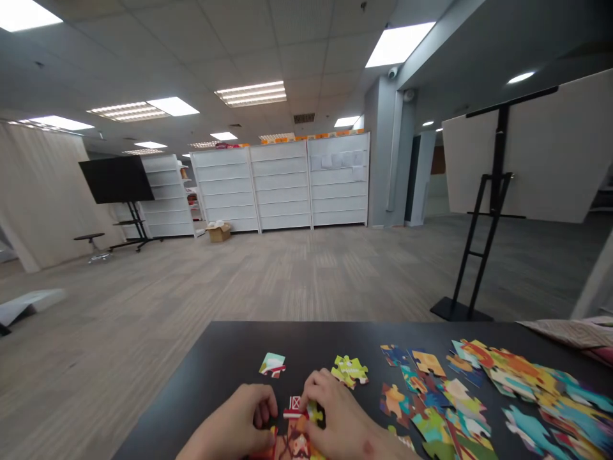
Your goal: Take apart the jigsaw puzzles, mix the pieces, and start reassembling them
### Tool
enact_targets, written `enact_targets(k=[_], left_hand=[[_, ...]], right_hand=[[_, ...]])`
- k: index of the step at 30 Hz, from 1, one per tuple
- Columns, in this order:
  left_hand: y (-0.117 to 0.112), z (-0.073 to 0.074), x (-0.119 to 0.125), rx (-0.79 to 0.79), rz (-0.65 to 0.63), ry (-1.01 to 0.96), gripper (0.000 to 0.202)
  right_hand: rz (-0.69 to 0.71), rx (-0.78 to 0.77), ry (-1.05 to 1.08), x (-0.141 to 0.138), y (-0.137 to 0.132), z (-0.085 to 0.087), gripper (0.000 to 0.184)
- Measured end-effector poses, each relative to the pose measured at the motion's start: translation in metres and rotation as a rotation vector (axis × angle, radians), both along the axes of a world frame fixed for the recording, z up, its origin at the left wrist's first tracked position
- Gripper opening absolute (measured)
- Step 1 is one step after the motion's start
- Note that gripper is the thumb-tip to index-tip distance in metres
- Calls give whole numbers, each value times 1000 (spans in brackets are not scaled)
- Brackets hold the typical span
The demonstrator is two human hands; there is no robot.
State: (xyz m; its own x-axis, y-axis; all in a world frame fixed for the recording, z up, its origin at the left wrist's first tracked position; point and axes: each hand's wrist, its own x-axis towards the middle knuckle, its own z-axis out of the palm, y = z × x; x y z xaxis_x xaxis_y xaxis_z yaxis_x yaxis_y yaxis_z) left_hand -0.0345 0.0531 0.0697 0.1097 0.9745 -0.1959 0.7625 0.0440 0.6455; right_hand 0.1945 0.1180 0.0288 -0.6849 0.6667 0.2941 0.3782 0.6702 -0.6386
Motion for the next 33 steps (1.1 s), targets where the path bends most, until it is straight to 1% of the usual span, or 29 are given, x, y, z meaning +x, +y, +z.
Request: enact_targets(k=[2, 4, 6, 8, 11, 16, 21, 24, 28, 33], left_hand=[[-1, 1, 1, 20, -17, 27, 28], [-2, 1, 1, 16, -45, 48, 35], [-2, -1, 1, 4, -64, 69, 42], [-2, -3, 1, 0, -78, 83, 43], [-3, -3, 2, 15, -95, 87, 42], [-4, 2, 7, 26, -115, 121, 33], [-5, -1, 9, 60, -97, 177, 23], [-7, -1, 9, 69, -97, 169, 23], [-6, 1, 9, 91, -128, 133, 22], [-5, 4, 15, 113, -165, 62, 26]], right_hand=[[-2, -5, -4, 0, -1, 2, 15], [-9, -9, -11, 0, -1, 4, 13], [-13, -15, -24, 0, -2, 6, 11], [-12, -18, -34, 0, -2, 7, 10], [-5, -18, -35, 1, -1, 6, 12], [-1, -4, -6, 0, 1, 1, 14], [-2, 3, 2, 0, 2, 0, 15], [1, 6, 8, 1, 2, 0, 16], [0, 8, -1, 1, 0, 1, 16], [0, -3, -24, 0, -2, 5, 15]])
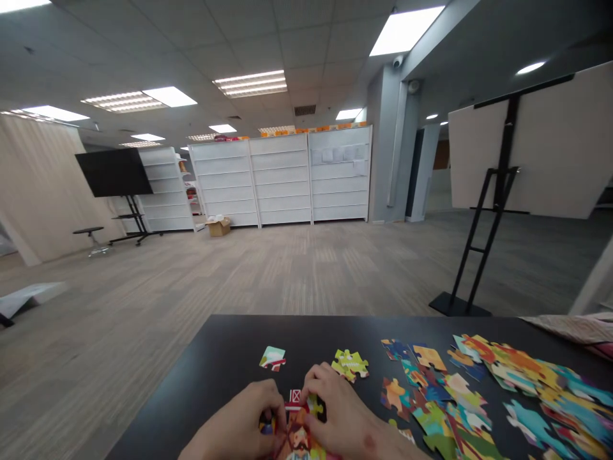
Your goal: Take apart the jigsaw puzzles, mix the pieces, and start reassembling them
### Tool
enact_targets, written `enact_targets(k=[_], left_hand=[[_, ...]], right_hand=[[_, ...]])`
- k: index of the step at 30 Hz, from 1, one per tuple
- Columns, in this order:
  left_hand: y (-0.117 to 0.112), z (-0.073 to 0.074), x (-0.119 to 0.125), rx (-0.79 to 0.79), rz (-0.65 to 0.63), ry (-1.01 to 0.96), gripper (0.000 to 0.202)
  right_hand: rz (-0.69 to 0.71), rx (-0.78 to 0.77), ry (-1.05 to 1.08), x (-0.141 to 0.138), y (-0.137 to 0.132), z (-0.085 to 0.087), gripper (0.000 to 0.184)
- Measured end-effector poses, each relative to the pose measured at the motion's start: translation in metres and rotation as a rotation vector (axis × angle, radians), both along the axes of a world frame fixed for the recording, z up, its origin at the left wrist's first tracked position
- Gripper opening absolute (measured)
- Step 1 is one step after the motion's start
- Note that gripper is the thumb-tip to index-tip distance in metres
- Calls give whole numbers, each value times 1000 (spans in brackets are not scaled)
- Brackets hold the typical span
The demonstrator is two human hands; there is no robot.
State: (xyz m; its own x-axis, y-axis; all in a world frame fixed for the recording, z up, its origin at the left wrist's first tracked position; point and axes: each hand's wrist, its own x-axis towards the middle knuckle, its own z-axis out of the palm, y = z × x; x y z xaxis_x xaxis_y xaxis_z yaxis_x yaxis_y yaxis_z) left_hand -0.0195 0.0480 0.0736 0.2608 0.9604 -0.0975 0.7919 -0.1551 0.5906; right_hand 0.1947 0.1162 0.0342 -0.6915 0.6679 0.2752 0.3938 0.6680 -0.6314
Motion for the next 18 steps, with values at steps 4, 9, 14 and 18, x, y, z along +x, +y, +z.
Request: enact_targets(k=[4, 9, 14, 18], left_hand=[[-3, 3, 0, -9, -8, 2, 24], [1, 14, -25, 144, 117, -53, 29], [12, 13, -49, 323, 263, -110, 23], [15, 2, -49, 326, 218, -140, 27]], right_hand=[[-7, 0, -19, 0, 1, 1, 17], [3, 16, 11, 0, 3, -4, 13], [-2, 2, -19, 0, 2, -2, 11], [4, -6, -26, 3, 1, 4, 14]])
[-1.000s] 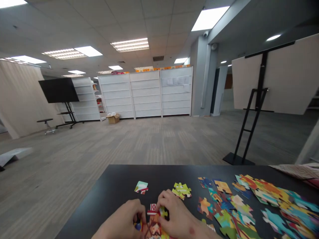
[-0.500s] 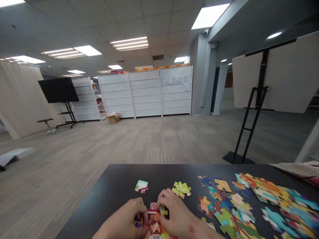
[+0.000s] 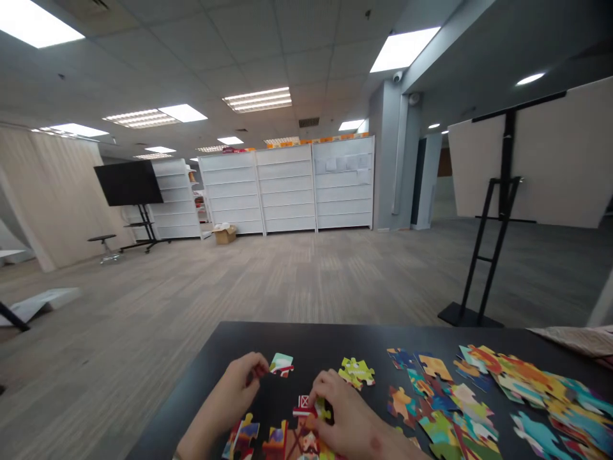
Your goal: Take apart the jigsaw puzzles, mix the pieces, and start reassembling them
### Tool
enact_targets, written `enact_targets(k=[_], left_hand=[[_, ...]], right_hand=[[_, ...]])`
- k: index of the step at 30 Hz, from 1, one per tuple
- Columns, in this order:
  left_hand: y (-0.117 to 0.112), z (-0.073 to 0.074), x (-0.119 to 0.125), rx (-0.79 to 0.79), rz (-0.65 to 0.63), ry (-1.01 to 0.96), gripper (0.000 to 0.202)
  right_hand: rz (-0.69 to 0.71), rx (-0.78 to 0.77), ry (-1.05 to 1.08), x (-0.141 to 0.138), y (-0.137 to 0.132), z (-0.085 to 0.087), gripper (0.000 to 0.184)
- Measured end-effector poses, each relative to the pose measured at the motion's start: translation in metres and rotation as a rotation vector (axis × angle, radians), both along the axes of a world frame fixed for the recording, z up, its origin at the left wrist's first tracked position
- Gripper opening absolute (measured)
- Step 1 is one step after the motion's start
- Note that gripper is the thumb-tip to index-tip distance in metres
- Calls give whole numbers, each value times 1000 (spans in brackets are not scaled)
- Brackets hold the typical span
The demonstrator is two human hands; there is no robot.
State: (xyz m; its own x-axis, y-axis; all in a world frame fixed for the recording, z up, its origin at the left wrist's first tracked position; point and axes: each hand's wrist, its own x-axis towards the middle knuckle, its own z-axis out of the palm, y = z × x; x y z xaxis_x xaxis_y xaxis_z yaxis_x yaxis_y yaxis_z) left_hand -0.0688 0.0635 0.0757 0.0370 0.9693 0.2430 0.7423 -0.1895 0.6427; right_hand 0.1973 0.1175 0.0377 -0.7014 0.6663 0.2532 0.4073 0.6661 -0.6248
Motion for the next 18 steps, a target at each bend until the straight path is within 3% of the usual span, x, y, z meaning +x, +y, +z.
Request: enact_targets(k=[6, 9, 13, 15, 18], left_hand=[[5, -9, -1, 92, 11, -63, 26], [7, -6, -5, 140, 62, -92, 25], [5, 5, -11, 183, 149, -106, 26], [-1, 10, -13, 169, 176, -98, 27], [-19, 9, -15, 48, 125, -57, 27]], right_hand=[[-36, 30, -46, 1, 8, 11, 22], [-77, 89, -42, 13, 11, 34, 21], [-165, 99, -38, 53, 1, 63, 20], [-200, 82, -60, 78, -14, 62, 22], [-186, 53, -120, 109, -53, 39, 18]])
